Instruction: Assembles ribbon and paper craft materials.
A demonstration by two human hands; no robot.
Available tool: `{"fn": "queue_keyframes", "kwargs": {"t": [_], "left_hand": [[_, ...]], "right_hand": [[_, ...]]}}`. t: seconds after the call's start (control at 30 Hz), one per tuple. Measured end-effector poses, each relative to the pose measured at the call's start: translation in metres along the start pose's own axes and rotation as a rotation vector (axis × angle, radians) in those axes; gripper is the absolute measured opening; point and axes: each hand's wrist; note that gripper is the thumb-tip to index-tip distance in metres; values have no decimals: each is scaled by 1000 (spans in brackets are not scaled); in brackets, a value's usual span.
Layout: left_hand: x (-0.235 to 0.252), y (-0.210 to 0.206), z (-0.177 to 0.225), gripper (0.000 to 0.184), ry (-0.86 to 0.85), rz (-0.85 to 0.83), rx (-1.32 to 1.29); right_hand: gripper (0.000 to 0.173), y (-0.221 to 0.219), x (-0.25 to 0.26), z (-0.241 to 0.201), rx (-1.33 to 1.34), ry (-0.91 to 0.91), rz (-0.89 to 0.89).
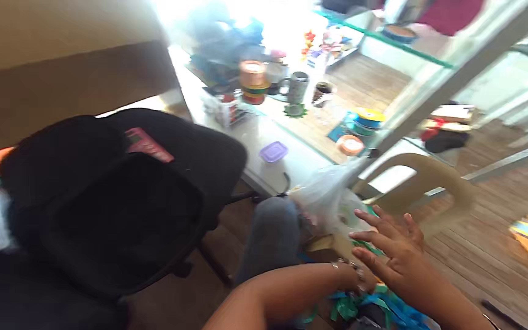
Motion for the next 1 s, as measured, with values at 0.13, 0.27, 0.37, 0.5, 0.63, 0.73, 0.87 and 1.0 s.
{"fn": "queue_keyframes", "kwargs": {"t": [0.13, 0.27, 0.37, 0.5, 0.63, 0.73, 0.87, 1.0], "left_hand": [[38, 8, -1, 41, -429, 202, 16], [25, 25, 8, 35, -500, 250, -192], [26, 28, 13, 36, -498, 220, -225], [31, 36, 12, 37, -357, 206, -184], [27, 49, -2, 37, -158, 317, -225], [14, 61, -8, 39, -81, 375, -318], [1, 70, -13, 40, -75, 425, -417], [-4, 71, -14, 43, -97, 442, -505]], "right_hand": [[44, 60, -64, 54, 130, -451, 142], [41, 75, -106, 66, 732, -830, 236], [32, 65, -113, 70, 1035, -886, 325], [24, 61, -94, 90, 970, -900, 442], [31, 49, -62, 143, 704, -1005, 491], [31, 25, -46, 189, 651, -1095, 489], [41, -1, -43, 233, 593, -1296, 382], [44, 4, -50, 237, 432, -1346, 405]]}}
Point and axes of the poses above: each hand's wrist, its own x-axis towards the middle knuckle, its own y-axis out of the back of the hand, z = x × y, and after that the axes turned 14 degrees about x, right-handed
